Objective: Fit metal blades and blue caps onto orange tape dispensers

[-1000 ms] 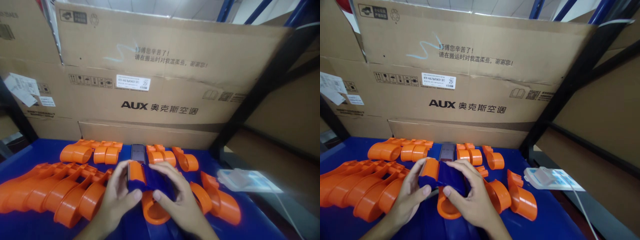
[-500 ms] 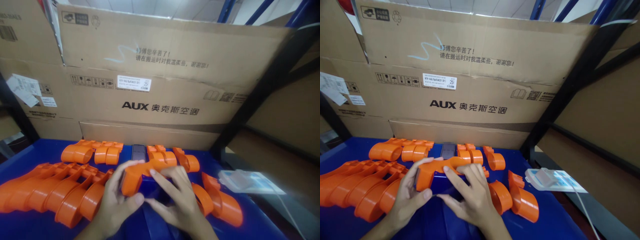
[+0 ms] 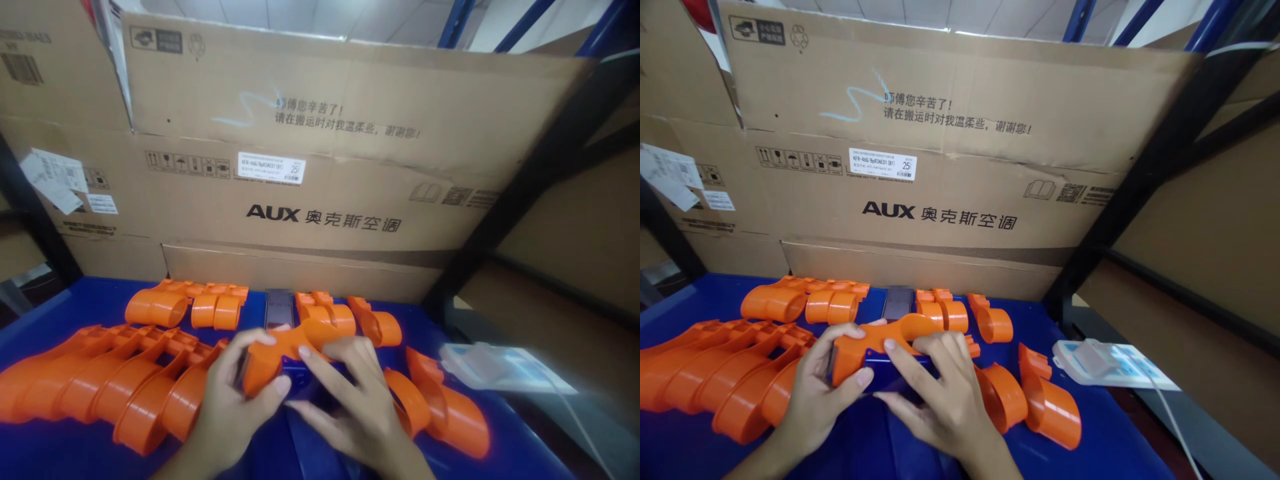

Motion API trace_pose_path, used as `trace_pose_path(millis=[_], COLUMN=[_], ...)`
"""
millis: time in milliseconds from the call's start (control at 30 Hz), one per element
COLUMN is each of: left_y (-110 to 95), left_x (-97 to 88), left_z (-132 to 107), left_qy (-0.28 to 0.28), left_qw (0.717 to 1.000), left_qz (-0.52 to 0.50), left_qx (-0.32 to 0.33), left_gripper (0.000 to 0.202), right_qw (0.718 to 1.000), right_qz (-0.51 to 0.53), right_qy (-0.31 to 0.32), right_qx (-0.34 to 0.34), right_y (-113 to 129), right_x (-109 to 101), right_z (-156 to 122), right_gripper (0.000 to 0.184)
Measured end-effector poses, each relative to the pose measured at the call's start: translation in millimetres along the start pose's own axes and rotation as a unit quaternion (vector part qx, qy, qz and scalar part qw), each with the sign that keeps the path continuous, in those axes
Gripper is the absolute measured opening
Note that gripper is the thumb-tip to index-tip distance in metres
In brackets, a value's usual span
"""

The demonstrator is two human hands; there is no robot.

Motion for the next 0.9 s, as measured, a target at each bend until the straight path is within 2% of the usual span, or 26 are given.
trace_pose_path(millis=[400,500,567,667,733,800,900], left_y=[8.4,7.2,4.8,2.1,4.8,12.6,27.5], left_x=[-11.3,-7.6,-0.4,13.9,20.6,21.6,16.6], left_z=[4.9,4.7,2.7,-2.8,-6.7,-9.7,-13.0], left_qy=[-0.018,-0.013,0.002,0.053,0.099,0.138,0.193], left_qw=[0.998,0.999,0.999,0.989,0.982,0.983,0.98], left_qz=[0.015,0.007,-0.036,-0.139,-0.159,-0.121,-0.034], left_qx=[0.055,0.032,0.007,-0.014,-0.021,-0.022,-0.009], left_gripper=[0.036,0.037,0.048,0.079,0.089,0.09,0.091], right_qw=[1.0,1.0,1.0,0.995,0.979,0.945,0.89], right_qz=[-0.001,-0.002,0.009,0.06,0.12,0.194,0.272], right_qy=[0.002,0.001,0.0,-0.023,-0.06,-0.097,-0.121], right_qx=[-0.005,-0.003,0.005,0.071,0.156,0.245,0.345], right_y=[0.9,0.2,0.1,-4.7,-12.8,-22.6,-34.6], right_x=[2.7,2.1,-0.9,-7.5,-9.3,-5.0,9.6], right_z=[-2.5,-0.8,1.1,1.6,-3.2,-12.3,-27.2], right_gripper=[0.071,0.071,0.075,0.079,0.069,0.055,0.053])
Point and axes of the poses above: each hand's wrist, its own z-axis towards the middle knuckle, its own x-axis out of the palm, y = z × x, the point moved 4 cm from there along z, towards the middle knuckle, and after that the axes turned 8 degrees about -z, right-handed, at the moved point
